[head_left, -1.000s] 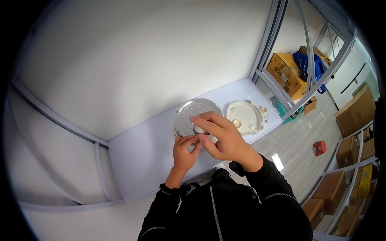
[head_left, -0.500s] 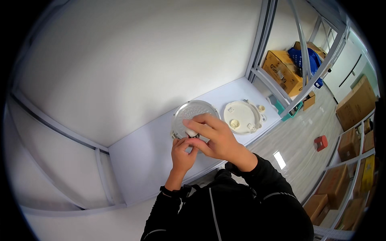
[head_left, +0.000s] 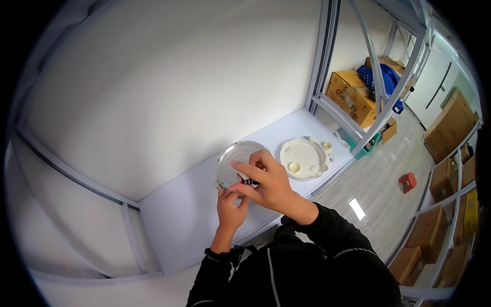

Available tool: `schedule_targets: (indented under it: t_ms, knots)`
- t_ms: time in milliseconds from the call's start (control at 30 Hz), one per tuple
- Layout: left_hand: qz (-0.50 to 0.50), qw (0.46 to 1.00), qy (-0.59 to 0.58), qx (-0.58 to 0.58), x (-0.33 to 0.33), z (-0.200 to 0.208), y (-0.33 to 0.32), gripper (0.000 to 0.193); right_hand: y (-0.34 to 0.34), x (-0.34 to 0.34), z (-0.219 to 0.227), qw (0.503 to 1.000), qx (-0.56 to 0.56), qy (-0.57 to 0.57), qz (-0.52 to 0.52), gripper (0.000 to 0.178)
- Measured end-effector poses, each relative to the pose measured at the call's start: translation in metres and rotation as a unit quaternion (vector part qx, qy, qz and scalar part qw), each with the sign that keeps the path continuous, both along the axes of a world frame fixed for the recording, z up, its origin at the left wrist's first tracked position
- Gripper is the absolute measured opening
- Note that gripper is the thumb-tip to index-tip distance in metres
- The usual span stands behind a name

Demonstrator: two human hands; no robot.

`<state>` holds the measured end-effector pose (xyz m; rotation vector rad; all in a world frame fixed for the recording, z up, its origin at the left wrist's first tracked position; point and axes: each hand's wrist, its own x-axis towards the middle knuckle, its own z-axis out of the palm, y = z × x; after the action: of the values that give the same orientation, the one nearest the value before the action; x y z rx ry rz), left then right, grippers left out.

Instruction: The person assembles a white cylindrical appliance on a white table. They use a screwdriver to tighten screws on the base and lid, then place the lid onto the base and secure it. The person handles the appliance parts and a screwdriver throughout the process.

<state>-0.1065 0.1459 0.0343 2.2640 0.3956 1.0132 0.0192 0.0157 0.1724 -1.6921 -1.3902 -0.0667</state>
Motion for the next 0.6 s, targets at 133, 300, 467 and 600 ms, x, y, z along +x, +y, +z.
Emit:
schedule_targets:
  t_ms: [133,300,467,600]
  knots:
    - [-0.009,1.000,-0.017,0.005,-0.001,0.005,-0.002,0.020,0.007,-0.002,0.006,0.988,0.146,-0.050,0.010,0.051]
    - [0.005,1.000,0.006,0.008,-0.001,0.002,-0.002,0.023,0.013,-0.001,0.000,0.987,0.134,0.002,0.087,0.054]
    - [0.004,1.000,-0.006,0.004,-0.002,-0.003,0.000,0.025,0.001,-0.003,0.004,0.998,0.042,-0.036,0.037,0.054]
    - [-0.018,1.000,-0.008,0.020,0.000,0.002,0.000,0.025,0.019,-0.010,-0.001,0.984,0.168,-0.030,0.040,0.053]
